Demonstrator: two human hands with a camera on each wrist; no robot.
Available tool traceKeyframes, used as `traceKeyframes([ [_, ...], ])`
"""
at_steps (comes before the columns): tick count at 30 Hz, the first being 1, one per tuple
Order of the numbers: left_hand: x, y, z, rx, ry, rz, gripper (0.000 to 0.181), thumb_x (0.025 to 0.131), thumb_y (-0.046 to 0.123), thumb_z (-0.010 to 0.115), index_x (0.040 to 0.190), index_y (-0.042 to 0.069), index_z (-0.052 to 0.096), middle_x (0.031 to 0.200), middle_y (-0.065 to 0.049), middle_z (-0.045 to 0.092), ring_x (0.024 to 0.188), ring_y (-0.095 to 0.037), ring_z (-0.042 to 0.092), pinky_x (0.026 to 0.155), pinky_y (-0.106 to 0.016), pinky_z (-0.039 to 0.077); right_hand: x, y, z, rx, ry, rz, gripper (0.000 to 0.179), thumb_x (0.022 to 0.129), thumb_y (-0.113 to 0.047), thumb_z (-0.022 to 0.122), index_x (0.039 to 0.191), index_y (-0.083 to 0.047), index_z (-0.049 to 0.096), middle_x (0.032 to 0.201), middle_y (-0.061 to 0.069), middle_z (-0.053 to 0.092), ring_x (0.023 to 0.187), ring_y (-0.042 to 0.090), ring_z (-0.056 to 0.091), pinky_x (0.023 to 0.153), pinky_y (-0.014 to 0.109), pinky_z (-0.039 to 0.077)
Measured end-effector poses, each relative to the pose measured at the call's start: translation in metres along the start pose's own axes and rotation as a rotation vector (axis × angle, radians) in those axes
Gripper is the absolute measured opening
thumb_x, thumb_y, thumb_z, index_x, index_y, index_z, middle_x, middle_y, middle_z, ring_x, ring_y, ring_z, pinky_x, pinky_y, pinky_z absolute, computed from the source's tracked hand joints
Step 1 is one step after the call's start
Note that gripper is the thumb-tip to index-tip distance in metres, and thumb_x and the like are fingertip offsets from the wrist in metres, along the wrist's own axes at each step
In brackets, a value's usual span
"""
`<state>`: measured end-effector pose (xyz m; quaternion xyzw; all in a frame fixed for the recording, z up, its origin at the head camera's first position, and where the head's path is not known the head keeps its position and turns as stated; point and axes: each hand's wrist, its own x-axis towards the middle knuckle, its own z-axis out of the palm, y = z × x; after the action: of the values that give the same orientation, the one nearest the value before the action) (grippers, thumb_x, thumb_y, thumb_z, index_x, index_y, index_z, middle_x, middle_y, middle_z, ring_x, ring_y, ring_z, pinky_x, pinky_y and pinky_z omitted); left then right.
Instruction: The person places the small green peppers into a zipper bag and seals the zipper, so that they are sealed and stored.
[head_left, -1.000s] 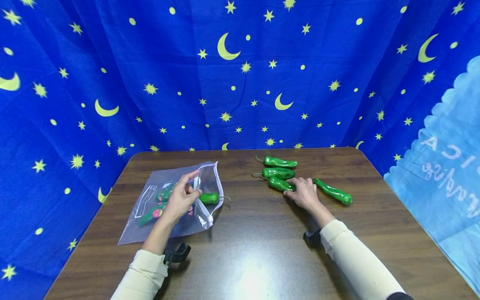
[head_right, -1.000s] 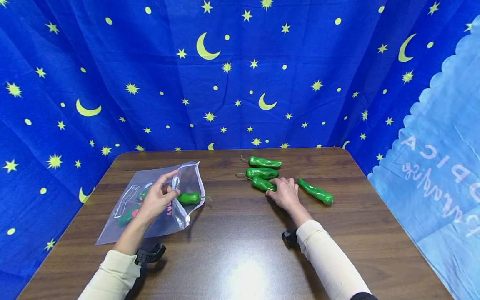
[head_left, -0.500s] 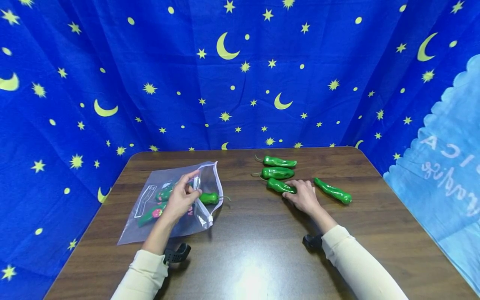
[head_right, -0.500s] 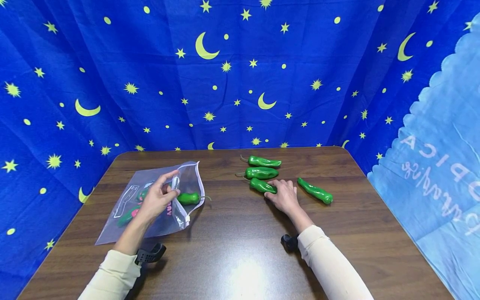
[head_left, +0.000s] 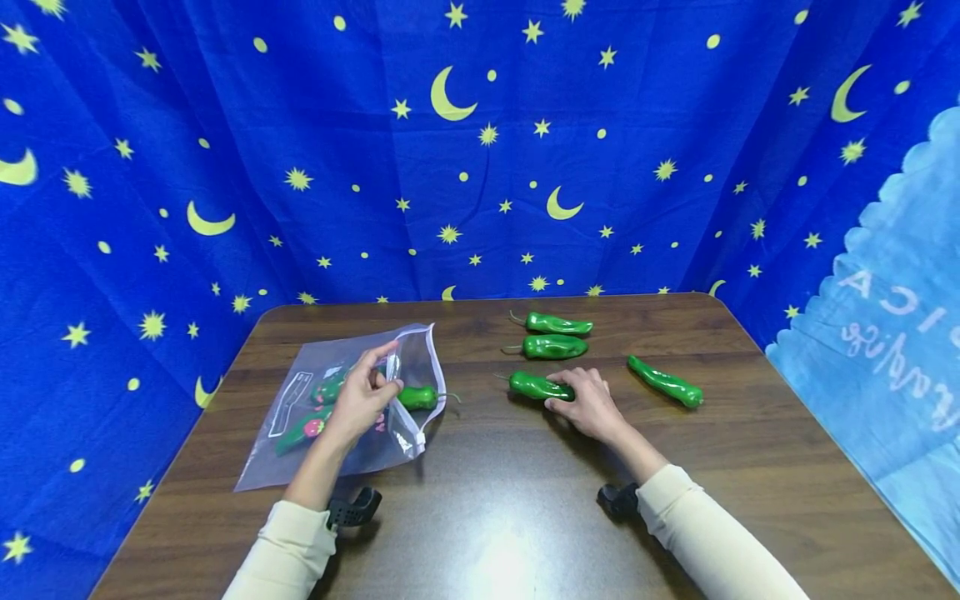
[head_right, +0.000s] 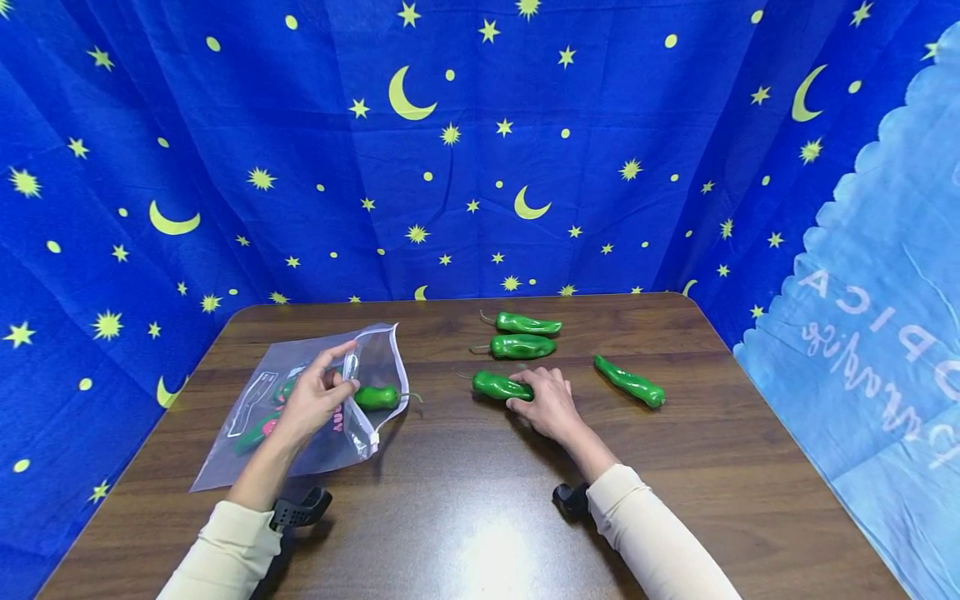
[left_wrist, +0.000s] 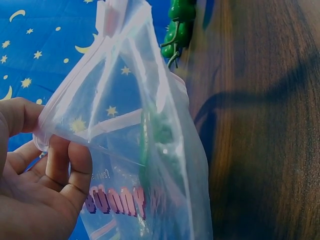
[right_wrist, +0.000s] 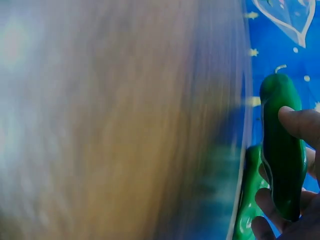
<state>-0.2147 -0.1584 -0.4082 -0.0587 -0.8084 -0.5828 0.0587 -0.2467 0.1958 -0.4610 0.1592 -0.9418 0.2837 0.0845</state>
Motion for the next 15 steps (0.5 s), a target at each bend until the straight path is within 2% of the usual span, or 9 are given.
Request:
traceKeyframes([
  [7,-0.002,0.001,-0.001,0.004,0.0,-0.019,0.062,0.083,-0.002,0.059,0.141,0.014,0.043,0.077,-0.002,0.042,0.054,-0.004,0.04,0.04,-0.018,0.036,-0.002,-0.012,0.005,0.012,-0.044,-0.044,0.039,0.076,-0.027,0.075,0.113,-0.015,0.066,0.11,0.008,0.065,0.097,0.026,0.049,0.075,0.034,0.034],
  [14,-0.012,0.033,-0.001,0.008,-0.012,-0.05,0.061,0.084,-0.006,0.056,0.142,0.004,0.039,0.078,-0.005,0.041,0.052,-0.003,0.039,0.04,-0.016,0.035,-0.001,-0.02,0.011,0.006,-0.078,-0.089,0.038,0.076,-0.027,0.075,0.111,-0.014,0.067,0.108,0.006,0.066,0.095,0.023,0.049,0.075,0.031,0.033],
  [15,-0.013,0.034,-0.001,0.009,-0.01,-0.043,0.061,0.084,-0.006,0.056,0.141,0.003,0.039,0.079,-0.005,0.041,0.053,-0.003,0.039,0.041,-0.015,0.034,-0.001,-0.021,0.011,0.001,-0.082,-0.098,0.038,0.076,-0.027,0.075,0.111,-0.014,0.067,0.107,0.006,0.066,0.095,0.023,0.049,0.075,0.031,0.034],
])
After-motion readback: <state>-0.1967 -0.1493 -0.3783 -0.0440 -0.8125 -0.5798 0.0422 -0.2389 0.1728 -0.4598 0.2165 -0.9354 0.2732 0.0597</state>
